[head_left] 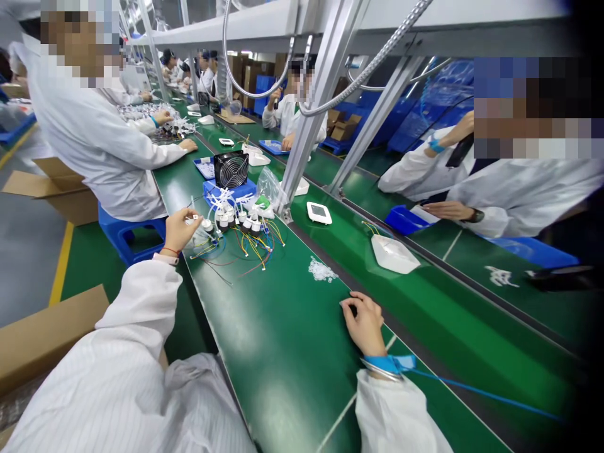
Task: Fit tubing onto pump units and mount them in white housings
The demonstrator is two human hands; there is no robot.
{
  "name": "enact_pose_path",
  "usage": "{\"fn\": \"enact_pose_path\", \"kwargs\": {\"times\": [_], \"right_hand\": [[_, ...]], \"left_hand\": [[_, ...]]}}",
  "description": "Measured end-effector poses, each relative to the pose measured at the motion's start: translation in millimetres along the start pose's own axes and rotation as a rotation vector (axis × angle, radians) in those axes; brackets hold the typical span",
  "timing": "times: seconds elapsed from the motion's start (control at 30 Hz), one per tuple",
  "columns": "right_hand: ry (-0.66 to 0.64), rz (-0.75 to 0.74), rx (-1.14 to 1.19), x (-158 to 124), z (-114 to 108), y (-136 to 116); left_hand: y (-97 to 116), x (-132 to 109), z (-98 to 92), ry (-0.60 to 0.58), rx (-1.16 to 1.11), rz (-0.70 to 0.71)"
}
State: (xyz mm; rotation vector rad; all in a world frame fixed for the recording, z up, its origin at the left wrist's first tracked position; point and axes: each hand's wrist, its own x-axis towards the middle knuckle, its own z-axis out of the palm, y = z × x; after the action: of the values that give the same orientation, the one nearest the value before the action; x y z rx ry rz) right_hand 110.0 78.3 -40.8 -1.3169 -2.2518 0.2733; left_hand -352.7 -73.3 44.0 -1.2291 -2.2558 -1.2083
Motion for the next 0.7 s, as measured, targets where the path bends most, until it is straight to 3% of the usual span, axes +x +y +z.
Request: {"fn": "enact_pose_path", "kwargs": {"times": [0.13,0.23,0.37,0.4,0.47,0.57,0.63,0.7], "right_hand": [[-0.020,-0.001,0.004,-0.3,-0.7,0.5],[-0.025,0.001,0.008,-0.4,0.1,0.8],[-0.017,-0.004,0.010,-1.3,0.7,-0.8],[-0.012,-0.006,0.011,-1.7,0.6,-1.7],[0.004,-0.011,0.015,-3.0,-0.2,-3.9],[0.043,-0.030,0.054,-7.0,-3.0,-6.1],[0.078,-0.065,0.114,-12.4,-6.8,-5.5],[0.117,-0.089,0.183,-21.0,-12.7,-2.9]], "left_hand": [[16.8,8.4,-24.2,0.238,0.024,0.041],[45.2,13.4,-50.5,0.417,0.026,0.120],[106.5,5.7,-88.2,0.546,-0.103,0.451],[124.3,0.8,-96.3,0.523,-0.191,0.546],[160.1,-12.9,-107.7,0.312,-0.446,0.731],[209.1,-46.6,-103.2,-0.368,-0.759,0.962],[235.2,-80.0,-80.8,-0.773,-0.992,0.959],[253.6,-119.0,-44.2,-1.077,-1.078,0.878]]}}
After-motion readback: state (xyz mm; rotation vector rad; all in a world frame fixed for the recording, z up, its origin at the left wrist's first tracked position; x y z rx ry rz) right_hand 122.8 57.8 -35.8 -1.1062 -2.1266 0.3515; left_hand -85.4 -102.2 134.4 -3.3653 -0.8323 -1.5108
